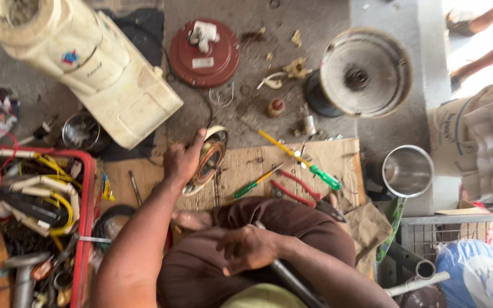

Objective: The person sits on the floor repairing an electric motor from a mixer grinder. They separate the motor housing, hammer and pry at the copper winding assembly, work on it with a screwdriver, and reassemble the housing around the stator.

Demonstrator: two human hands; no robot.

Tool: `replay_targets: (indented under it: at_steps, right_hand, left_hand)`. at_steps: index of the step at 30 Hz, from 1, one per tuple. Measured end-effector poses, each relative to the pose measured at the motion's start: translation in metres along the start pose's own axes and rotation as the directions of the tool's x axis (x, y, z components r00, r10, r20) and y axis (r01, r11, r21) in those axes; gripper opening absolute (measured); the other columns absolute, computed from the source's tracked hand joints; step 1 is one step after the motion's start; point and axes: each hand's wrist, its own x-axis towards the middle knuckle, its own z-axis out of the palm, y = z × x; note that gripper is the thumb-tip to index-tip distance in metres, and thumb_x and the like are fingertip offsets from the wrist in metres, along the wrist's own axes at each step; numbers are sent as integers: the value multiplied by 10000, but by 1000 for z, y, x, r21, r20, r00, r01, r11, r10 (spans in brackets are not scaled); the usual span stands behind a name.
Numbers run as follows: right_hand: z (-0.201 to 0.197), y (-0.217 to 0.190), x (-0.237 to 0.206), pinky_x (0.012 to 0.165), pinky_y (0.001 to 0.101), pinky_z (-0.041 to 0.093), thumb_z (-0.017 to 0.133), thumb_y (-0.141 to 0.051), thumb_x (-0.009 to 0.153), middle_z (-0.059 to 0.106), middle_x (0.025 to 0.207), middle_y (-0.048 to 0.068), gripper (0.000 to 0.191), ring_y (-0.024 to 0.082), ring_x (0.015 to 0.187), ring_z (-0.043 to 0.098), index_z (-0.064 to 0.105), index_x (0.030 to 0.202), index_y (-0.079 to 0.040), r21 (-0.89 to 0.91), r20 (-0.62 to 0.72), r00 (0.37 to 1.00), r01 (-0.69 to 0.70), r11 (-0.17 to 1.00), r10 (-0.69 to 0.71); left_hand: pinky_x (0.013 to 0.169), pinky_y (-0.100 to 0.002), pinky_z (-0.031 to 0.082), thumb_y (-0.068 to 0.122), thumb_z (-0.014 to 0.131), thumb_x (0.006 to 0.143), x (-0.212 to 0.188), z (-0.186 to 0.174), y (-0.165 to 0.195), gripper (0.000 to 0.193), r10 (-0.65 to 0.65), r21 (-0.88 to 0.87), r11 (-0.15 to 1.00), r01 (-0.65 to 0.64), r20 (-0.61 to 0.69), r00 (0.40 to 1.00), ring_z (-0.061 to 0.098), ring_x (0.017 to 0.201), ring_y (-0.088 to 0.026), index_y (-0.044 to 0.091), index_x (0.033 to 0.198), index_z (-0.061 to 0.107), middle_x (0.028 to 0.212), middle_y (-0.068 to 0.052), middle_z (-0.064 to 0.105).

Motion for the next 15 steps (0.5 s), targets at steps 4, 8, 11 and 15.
replay_targets:
  at_steps: [4,8,11,15]
  right_hand:
    - [-13,27,-8,650,274,570,836,-304,865,750,983,57,548,157,799,697,651,1295,-20,170,126,985,-141,975,120]
    - [-14,55,-4,685,276,587,838,-237,880,742,1048,39,579,131,881,700,602,1360,-15,405,214,975,-145,903,60]
    - [-16,70,3,721,288,611,835,-192,875,731,1062,38,584,137,912,707,591,1372,-6,400,241,967,-172,900,77]
    - [-18,82,7,742,308,627,815,-132,886,729,1067,63,577,153,945,716,569,1387,14,423,251,966,-174,889,70]
  left_hand:
    - [854,-528,529,815,468,886,1,4,2,825,-17,45,999,15,29,999,707,945,-457,63,937,804,869,-253,734]
    - [851,-507,546,838,498,847,-1,7,4,836,-84,23,996,84,21,996,725,922,-437,71,932,819,849,-243,748]
    - [811,-480,565,858,501,843,-1,10,5,844,-128,21,992,127,35,991,749,872,-387,84,899,834,807,-202,759]
    - [753,-441,587,859,490,843,-1,14,8,831,-186,5,982,186,76,980,775,807,-293,102,861,833,747,-145,761]
